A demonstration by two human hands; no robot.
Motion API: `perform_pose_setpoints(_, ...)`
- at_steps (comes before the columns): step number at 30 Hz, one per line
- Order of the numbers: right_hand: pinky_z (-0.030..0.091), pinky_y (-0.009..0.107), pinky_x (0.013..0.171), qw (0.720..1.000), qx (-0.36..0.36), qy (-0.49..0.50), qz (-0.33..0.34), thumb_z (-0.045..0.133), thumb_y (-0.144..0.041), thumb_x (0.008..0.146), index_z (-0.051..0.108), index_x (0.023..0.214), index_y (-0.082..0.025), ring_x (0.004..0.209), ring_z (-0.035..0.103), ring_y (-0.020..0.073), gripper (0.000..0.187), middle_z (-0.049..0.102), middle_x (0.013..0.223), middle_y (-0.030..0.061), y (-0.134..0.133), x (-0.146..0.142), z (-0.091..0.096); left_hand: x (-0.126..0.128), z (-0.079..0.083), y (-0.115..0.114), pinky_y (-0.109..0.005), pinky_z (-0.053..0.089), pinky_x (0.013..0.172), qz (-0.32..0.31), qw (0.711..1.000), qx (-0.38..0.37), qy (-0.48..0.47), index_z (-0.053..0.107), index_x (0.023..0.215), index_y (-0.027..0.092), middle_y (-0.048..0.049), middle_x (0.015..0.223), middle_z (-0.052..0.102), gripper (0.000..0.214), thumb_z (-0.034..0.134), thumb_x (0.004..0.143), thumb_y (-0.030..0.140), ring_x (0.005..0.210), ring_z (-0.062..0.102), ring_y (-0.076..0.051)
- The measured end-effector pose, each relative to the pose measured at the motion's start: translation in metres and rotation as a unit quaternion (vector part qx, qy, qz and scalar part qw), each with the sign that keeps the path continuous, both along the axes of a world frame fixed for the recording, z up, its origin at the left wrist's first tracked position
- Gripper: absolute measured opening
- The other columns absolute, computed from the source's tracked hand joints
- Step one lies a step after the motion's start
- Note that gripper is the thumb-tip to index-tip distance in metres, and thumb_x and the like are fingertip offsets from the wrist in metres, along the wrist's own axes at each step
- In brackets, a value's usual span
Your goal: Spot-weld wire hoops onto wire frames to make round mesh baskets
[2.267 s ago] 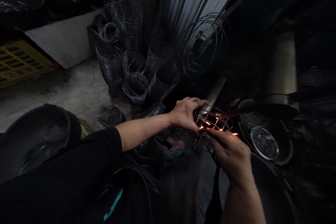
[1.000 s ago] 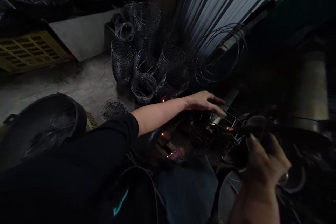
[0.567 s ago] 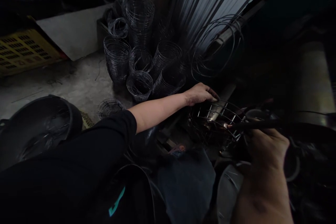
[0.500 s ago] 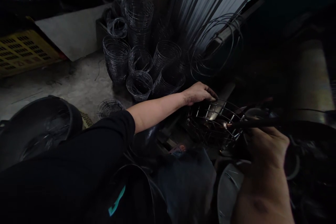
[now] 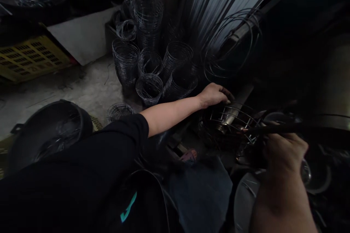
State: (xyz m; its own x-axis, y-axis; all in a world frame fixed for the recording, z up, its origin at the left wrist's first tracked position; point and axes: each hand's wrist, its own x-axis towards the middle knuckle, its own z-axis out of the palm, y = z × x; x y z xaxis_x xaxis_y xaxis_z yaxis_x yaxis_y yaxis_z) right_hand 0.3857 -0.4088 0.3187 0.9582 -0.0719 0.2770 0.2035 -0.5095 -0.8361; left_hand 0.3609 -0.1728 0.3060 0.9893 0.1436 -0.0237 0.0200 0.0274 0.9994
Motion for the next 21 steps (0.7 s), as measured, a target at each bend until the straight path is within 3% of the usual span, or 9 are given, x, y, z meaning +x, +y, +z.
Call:
perform_pose_setpoints(3, 0.034, 0.025, 0.042, 0.999, 0.004, 0.045, -0.016, 0.081, -0.02, 0.052, 0.07, 0.061, -0.009, 0.05, 0.052, 0.0123, 0.018, 0.062, 0.06, 0.0069, 0.007, 0.007, 0.003, 0.002, 0.003, 0.004, -0.027, 0.05, 0.091, 0.038, 0.994, 0.102, -0.004, 0.074, 0.093, 0.011, -0.0024, 0.087, 0.071, 0.024, 0.066, 0.071, 0.009, 0.083, 0.063, -0.012)
perform_pose_setpoints(5, 0.034, 0.024, 0.041, 0.997, 0.013, 0.071, -0.012, 0.08, -0.015, 0.05, 0.069, 0.06, -0.009, 0.049, 0.052, 0.0125, 0.016, 0.06, 0.057, 0.0062, 0.011, 0.009, 0.005, -0.003, 0.007, 0.009, -0.028, 0.05, 0.092, 0.026, 0.992, 0.124, -0.021, 0.074, 0.097, 0.012, -0.0022, 0.092, 0.072, 0.026, 0.067, 0.072, 0.012, 0.087, 0.064, -0.012)
perform_pose_setpoints(9, 0.035, 0.025, 0.042, 0.995, 0.046, 0.081, -0.024, 0.079, -0.017, 0.055, 0.069, 0.061, -0.009, 0.05, 0.052, 0.0118, 0.014, 0.06, 0.059, 0.0055, 0.011, 0.007, 0.006, -0.018, 0.015, 0.015, -0.027, 0.052, 0.089, -0.11, 0.981, 0.137, -0.078, 0.075, 0.093, 0.013, -0.0012, 0.088, 0.073, 0.027, 0.069, 0.067, 0.007, 0.087, 0.066, -0.015)
perform_pose_setpoints(11, 0.036, 0.025, 0.044, 0.994, 0.057, 0.083, -0.034, 0.079, -0.017, 0.055, 0.068, 0.06, -0.009, 0.049, 0.051, 0.0109, 0.014, 0.058, 0.058, 0.0042, 0.009, 0.006, 0.005, -0.021, 0.018, 0.013, -0.026, 0.053, 0.086, -0.139, 0.972, 0.172, -0.083, 0.076, 0.088, 0.013, -0.0019, 0.085, 0.074, 0.028, 0.066, 0.064, 0.001, 0.085, 0.067, -0.016)
perform_pose_setpoints(21, 0.039, 0.024, 0.051, 0.993, 0.065, 0.081, -0.048, 0.075, -0.012, 0.053, 0.067, 0.064, -0.008, 0.056, 0.054, 0.0119, 0.014, 0.054, 0.056, 0.0001, 0.001, 0.006, 0.0, -0.019, 0.018, 0.009, -0.031, 0.054, 0.088, -0.098, 0.974, 0.194, -0.066, 0.077, 0.086, 0.011, -0.0043, 0.083, 0.074, 0.024, 0.067, 0.066, 0.002, 0.084, 0.067, -0.017)
